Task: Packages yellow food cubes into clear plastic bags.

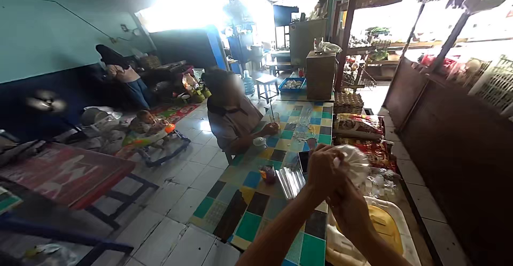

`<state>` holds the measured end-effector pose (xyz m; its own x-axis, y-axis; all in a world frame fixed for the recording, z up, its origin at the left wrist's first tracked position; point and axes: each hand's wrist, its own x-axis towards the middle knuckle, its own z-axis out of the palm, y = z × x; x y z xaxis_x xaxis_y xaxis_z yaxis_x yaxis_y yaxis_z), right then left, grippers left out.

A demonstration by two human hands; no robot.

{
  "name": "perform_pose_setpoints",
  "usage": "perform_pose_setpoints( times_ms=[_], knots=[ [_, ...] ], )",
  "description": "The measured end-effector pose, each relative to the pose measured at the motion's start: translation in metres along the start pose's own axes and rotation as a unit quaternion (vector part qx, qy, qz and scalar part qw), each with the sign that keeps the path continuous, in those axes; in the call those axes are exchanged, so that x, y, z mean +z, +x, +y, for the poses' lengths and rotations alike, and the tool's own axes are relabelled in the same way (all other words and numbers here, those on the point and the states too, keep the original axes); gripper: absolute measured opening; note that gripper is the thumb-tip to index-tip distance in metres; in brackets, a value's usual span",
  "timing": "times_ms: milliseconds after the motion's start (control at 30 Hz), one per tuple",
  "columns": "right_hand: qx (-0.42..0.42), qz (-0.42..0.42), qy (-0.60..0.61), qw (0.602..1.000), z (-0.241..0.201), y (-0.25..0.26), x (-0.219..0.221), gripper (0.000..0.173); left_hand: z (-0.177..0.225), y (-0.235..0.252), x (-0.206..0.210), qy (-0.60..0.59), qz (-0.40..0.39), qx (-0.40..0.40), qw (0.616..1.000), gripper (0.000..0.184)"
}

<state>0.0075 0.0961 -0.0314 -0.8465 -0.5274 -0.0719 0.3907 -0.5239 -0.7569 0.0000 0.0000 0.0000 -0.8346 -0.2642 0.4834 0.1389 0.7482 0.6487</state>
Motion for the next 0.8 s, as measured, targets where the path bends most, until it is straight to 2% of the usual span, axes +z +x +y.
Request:
perform_pose_setpoints(
  times_ms=[67,133,167,200,233,300,333,367,400,500,567,600,633,700,733,800],
  knots=[
    [-0.029,-0.043,-0.223,0.974,0.011,0.013,-0.021,0.032,-0.028,-0.015,0.000,0.018,-0.023,-0.028,0.999,0.020],
    [-0.131,-0.111,-0.460,0.871,0.025,0.027,-0.045,0.028,-0.057,-0.036,-0.005,-0.013,-0.037,-0.069,0.997,0.021],
    [-0.181,-0.134,-0.525,0.821,0.031,0.033,-0.054,0.027,-0.073,-0.049,-0.008,-0.050,-0.046,-0.096,0.993,0.022],
    [-0.184,-0.153,-0.550,0.800,0.036,0.039,-0.060,0.026,-0.090,-0.062,-0.009,-0.093,-0.048,-0.115,0.988,0.022],
    [-0.130,-0.171,-0.548,0.808,0.040,0.043,-0.064,0.027,-0.105,-0.078,-0.008,-0.139,-0.043,-0.123,0.982,0.021],
    [0.029,-0.184,-0.492,0.850,0.053,0.049,-0.069,0.026,-0.128,-0.108,-0.004,-0.212,-0.032,-0.119,0.969,0.018],
    [0.093,-0.183,-0.466,0.861,0.060,0.050,-0.070,0.025,-0.133,-0.119,-0.001,-0.233,-0.037,-0.128,0.963,0.018],
    [0.133,-0.187,-0.468,0.854,0.064,0.050,-0.073,0.026,-0.136,-0.129,0.003,-0.241,-0.051,-0.146,0.958,0.017],
    [0.148,-0.204,-0.496,0.831,0.066,0.049,-0.079,0.027,-0.137,-0.138,0.009,-0.237,-0.066,-0.164,0.955,0.017],
    [0.119,-0.286,-0.596,0.741,0.064,0.043,-0.105,0.032,-0.128,-0.157,0.031,-0.179,-0.136,-0.205,0.953,0.020],
    [0.114,-0.334,-0.626,0.695,0.065,0.045,-0.128,0.036,-0.122,-0.164,0.051,-0.141,-0.170,-0.209,0.953,0.023],
    [0.119,-0.344,-0.624,0.692,0.065,0.047,-0.137,0.038,-0.122,-0.167,0.061,-0.128,-0.172,-0.207,0.955,0.024],
    [0.125,-0.332,-0.602,0.716,0.067,0.049,-0.145,0.040,-0.124,-0.168,0.068,-0.121,-0.167,-0.206,0.957,0.025],
    [0.113,-0.269,-0.512,0.808,0.083,0.055,-0.164,0.039,-0.134,-0.169,0.073,-0.118,-0.158,-0.215,0.956,0.027],
    [0.093,-0.265,-0.475,0.834,0.093,0.057,-0.174,0.033,-0.139,-0.170,0.075,-0.122,-0.155,-0.221,0.955,0.027],
    [0.025,-0.300,-0.458,0.836,0.114,0.053,-0.188,0.028,-0.148,-0.173,0.079,-0.151,-0.155,-0.238,0.947,0.026]
  ],
)
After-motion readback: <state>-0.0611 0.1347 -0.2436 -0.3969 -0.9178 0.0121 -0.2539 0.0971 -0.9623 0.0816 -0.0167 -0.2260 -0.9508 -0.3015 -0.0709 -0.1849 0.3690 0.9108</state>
